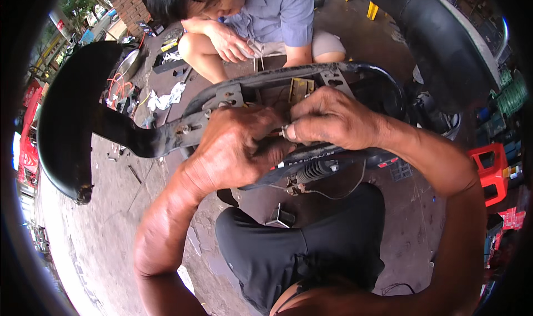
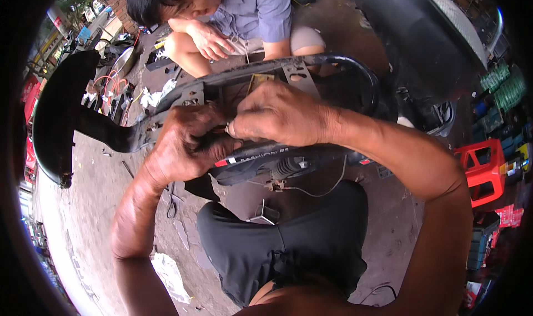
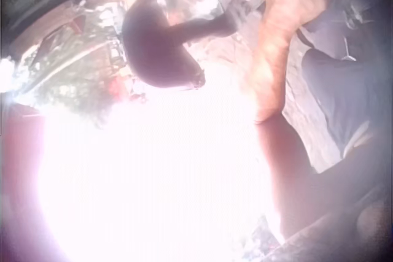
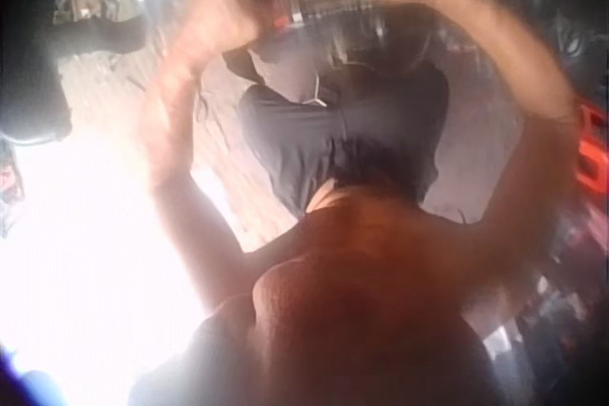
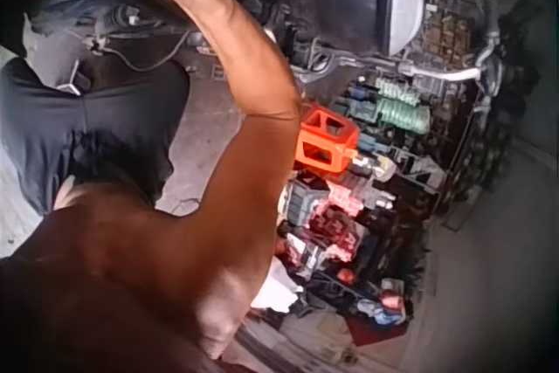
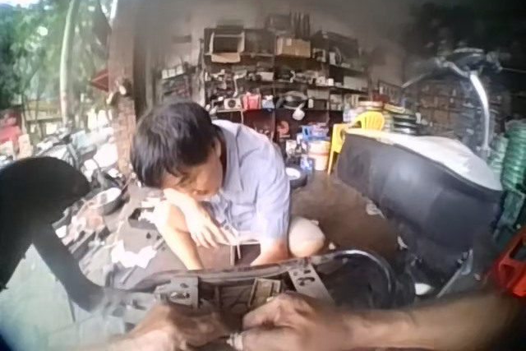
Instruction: Repairing the wiring and rear components of a motor scooter.
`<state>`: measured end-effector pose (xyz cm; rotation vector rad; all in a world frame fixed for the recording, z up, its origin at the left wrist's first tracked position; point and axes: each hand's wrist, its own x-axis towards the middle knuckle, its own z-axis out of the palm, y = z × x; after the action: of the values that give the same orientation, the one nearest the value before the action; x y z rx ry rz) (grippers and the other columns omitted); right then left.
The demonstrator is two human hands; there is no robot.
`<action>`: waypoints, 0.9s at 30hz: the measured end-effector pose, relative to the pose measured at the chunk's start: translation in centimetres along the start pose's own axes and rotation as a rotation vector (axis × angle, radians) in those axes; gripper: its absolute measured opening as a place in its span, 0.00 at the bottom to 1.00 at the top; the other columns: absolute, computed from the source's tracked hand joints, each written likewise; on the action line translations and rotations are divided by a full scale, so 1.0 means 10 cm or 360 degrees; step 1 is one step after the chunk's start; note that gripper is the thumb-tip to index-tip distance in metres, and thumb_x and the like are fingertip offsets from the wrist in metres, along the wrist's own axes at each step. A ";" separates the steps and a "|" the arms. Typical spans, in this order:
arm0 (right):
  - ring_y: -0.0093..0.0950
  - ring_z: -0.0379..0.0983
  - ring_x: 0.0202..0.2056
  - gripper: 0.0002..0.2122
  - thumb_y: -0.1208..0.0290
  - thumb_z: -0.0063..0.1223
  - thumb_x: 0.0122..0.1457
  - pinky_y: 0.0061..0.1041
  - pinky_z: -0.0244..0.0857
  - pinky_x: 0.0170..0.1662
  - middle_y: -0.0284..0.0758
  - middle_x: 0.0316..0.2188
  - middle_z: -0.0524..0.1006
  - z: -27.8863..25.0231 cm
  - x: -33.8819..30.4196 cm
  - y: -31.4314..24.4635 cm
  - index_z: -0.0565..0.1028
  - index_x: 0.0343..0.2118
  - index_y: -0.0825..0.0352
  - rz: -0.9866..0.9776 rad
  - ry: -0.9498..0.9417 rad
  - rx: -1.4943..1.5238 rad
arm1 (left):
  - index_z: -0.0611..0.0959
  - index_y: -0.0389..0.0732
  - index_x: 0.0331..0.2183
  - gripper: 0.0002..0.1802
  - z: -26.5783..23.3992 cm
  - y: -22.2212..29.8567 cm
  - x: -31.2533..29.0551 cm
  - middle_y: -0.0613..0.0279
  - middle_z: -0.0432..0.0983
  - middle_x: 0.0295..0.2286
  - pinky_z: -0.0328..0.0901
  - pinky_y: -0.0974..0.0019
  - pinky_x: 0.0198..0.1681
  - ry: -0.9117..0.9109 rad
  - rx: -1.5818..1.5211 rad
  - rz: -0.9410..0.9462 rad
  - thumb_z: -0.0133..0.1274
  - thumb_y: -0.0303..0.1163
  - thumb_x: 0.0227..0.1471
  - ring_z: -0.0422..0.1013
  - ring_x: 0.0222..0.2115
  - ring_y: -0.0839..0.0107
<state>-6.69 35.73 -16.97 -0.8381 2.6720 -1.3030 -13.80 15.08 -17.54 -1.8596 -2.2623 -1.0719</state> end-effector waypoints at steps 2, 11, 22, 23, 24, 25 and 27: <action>0.26 0.67 0.22 0.14 0.63 0.49 0.57 0.28 0.59 0.29 0.37 0.19 0.72 -0.01 -0.02 0.04 0.73 0.24 0.72 -0.0003 0.0007 0.0099 | 0.80 0.35 0.30 0.14 0.01 0.02 -0.01 0.53 0.76 0.25 0.67 0.59 0.31 0.0029 0.0050 -0.0042 0.64 0.27 0.37 0.73 0.27 0.54; 0.36 0.71 0.28 0.14 0.63 0.48 0.56 0.36 0.63 0.35 0.42 0.25 0.75 0.01 0.07 0.11 0.74 0.27 0.72 0.0054 -0.0038 0.0021 | 0.76 0.37 0.31 0.16 0.10 0.01 -0.04 0.53 0.74 0.26 0.66 0.54 0.31 0.0131 0.0393 -0.0044 0.61 0.27 0.35 0.72 0.29 0.50; 0.40 0.72 0.27 0.12 0.65 0.47 0.52 0.36 0.63 0.33 0.45 0.21 0.74 0.13 0.08 0.02 0.72 0.25 0.72 0.0182 0.0178 0.0061 | 0.75 0.35 0.28 0.13 0.09 0.03 -0.03 0.52 0.73 0.23 0.66 0.53 0.28 0.0152 0.0588 0.0065 0.59 0.30 0.38 0.72 0.25 0.51; 0.38 0.73 0.27 0.12 0.66 0.47 0.52 0.35 0.64 0.33 0.45 0.22 0.75 0.13 0.07 -0.01 0.73 0.24 0.72 0.0194 0.0170 0.0060 | 0.75 0.35 0.28 0.14 0.07 0.04 -0.04 0.52 0.73 0.23 0.66 0.53 0.28 0.0129 0.0573 0.0053 0.59 0.31 0.38 0.72 0.25 0.51; 0.37 0.73 0.26 0.12 0.66 0.47 0.51 0.34 0.64 0.33 0.45 0.22 0.75 0.12 0.07 -0.01 0.73 0.24 0.72 0.0205 0.0164 0.0051 | 0.75 0.35 0.28 0.14 0.07 0.04 -0.03 0.52 0.73 0.23 0.66 0.53 0.28 0.0133 0.0570 0.0053 0.59 0.31 0.38 0.72 0.25 0.51; 0.37 0.73 0.26 0.12 0.66 0.47 0.51 0.34 0.64 0.33 0.45 0.22 0.75 0.13 0.06 0.01 0.73 0.24 0.72 0.0208 0.0161 0.0048 | 0.75 0.35 0.28 0.15 0.08 0.04 -0.03 0.51 0.73 0.23 0.66 0.53 0.28 0.0147 0.0520 0.0070 0.60 0.32 0.38 0.72 0.25 0.51; 0.37 0.73 0.25 0.12 0.65 0.48 0.51 0.34 0.64 0.32 0.45 0.21 0.75 0.15 0.03 0.08 0.74 0.22 0.71 0.0191 0.0205 -0.0075 | 0.75 0.35 0.29 0.15 0.09 0.04 -0.02 0.50 0.74 0.23 0.67 0.53 0.28 0.0163 0.0469 0.0090 0.61 0.33 0.38 0.73 0.26 0.50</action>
<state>-6.87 34.86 -18.48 -0.6067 2.8116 -1.3144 -13.08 15.34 -18.13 -1.6990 -2.1585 -0.7575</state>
